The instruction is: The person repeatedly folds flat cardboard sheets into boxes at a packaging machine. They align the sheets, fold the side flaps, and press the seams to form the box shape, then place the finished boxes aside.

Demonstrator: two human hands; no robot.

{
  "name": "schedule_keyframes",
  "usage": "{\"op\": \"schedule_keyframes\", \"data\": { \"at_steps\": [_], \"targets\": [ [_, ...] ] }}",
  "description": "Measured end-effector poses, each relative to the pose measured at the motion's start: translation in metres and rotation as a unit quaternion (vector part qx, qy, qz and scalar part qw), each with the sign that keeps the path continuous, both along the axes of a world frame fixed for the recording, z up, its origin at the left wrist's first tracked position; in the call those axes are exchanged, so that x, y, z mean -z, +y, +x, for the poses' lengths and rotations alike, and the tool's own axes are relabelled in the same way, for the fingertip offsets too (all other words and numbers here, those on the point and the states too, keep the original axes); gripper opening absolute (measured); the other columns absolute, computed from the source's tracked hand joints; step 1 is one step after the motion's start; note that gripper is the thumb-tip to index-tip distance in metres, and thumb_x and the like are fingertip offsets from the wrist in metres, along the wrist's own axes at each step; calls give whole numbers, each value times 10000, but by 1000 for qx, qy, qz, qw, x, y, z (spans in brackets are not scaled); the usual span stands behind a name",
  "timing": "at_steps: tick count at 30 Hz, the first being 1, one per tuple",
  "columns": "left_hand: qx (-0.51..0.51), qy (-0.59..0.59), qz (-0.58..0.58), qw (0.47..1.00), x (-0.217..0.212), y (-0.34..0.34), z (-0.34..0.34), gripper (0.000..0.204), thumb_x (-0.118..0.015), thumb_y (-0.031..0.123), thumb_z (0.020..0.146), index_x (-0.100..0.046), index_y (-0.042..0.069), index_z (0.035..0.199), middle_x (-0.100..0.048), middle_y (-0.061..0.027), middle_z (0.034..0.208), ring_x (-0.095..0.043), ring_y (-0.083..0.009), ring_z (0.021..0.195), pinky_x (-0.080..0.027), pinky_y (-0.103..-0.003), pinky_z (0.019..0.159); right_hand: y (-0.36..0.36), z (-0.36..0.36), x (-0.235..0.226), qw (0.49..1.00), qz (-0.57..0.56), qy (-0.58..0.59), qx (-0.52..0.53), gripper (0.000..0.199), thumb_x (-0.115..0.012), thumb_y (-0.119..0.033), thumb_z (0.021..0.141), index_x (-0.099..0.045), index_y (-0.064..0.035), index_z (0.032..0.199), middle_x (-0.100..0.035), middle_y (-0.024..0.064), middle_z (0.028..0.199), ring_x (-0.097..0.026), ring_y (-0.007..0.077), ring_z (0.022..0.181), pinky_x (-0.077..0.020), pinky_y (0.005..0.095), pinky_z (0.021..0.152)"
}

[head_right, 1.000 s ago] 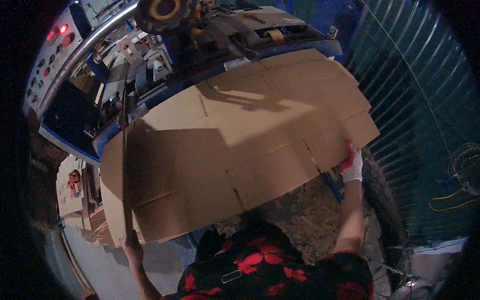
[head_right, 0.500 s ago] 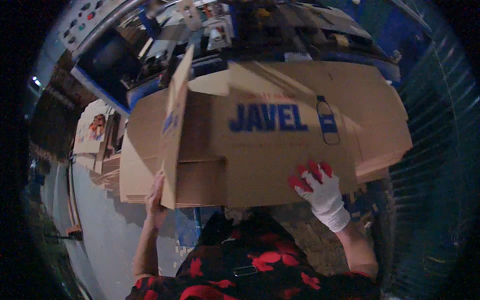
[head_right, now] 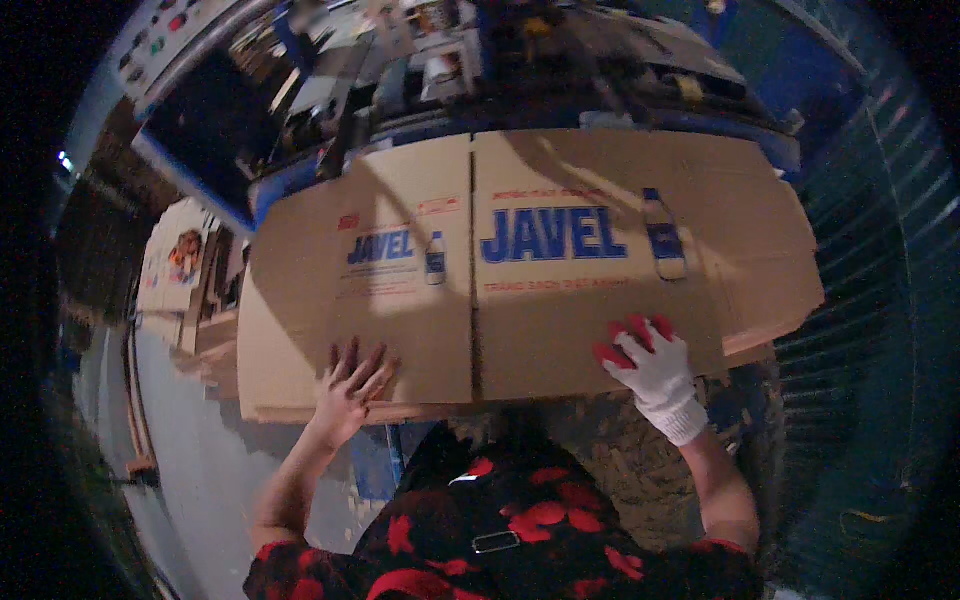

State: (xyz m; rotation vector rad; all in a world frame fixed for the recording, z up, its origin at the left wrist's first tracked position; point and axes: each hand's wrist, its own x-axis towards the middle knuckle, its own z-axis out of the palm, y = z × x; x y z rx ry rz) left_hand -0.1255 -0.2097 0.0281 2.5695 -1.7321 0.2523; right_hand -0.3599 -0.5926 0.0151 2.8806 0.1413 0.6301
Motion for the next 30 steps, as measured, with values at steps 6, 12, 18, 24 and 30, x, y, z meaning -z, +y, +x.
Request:
{"op": "schedule_keyframes", "data": {
  "at_steps": [6,12,18,24,30],
  "targets": [
    [-74,81,-244,964,0,-28,28,419,-468,171,891,-521,102,1301,-487,-116,1360,-383,-386,1298,-255,-536,1083,-21,48,-14,1000,-17,6,8,358,-635,-182,685,-635,-285,1028,-554,50,1162,-540,340,1053,-453,497,817],
    [-89,11,-223,971,-4,-33,87,431,-332,170,932,-497,76,1319,-483,-135,1359,-386,-376,1299,-250,-512,1096,-18,87,-22,991,-55,117,31,428,-475,-215,823,-514,-326,1235,-506,54,1295,-527,289,1144,-428,464,881],
    [-97,40,-168,980,-4,-69,120,458,-416,62,868,-491,79,1320,-480,-125,1362,-402,-380,1284,-293,-484,1082,-72,148,-23,998,16,66,14,434,-494,-152,813,-575,-291,1216,-523,40,1268,-506,298,1147,-427,452,901],
    [-106,7,-196,975,11,-140,229,479,-472,100,862,-476,166,1337,-470,-90,1369,-395,-334,1290,-367,-453,1026,-147,247,-10,999,47,8,-8,440,-456,-120,886,-528,-320,1271,-498,72,1318,-480,332,1197,-364,520,978],
    [-235,23,-154,959,-2,-168,260,738,-584,129,829,-223,236,1464,-306,-69,1483,-353,-322,1315,-285,-501,1053,-153,299,-53,986,11,67,152,553,-645,-159,782,-476,-205,1307,-454,112,1362,-482,323,1199,-401,426,990]
  ]
}}
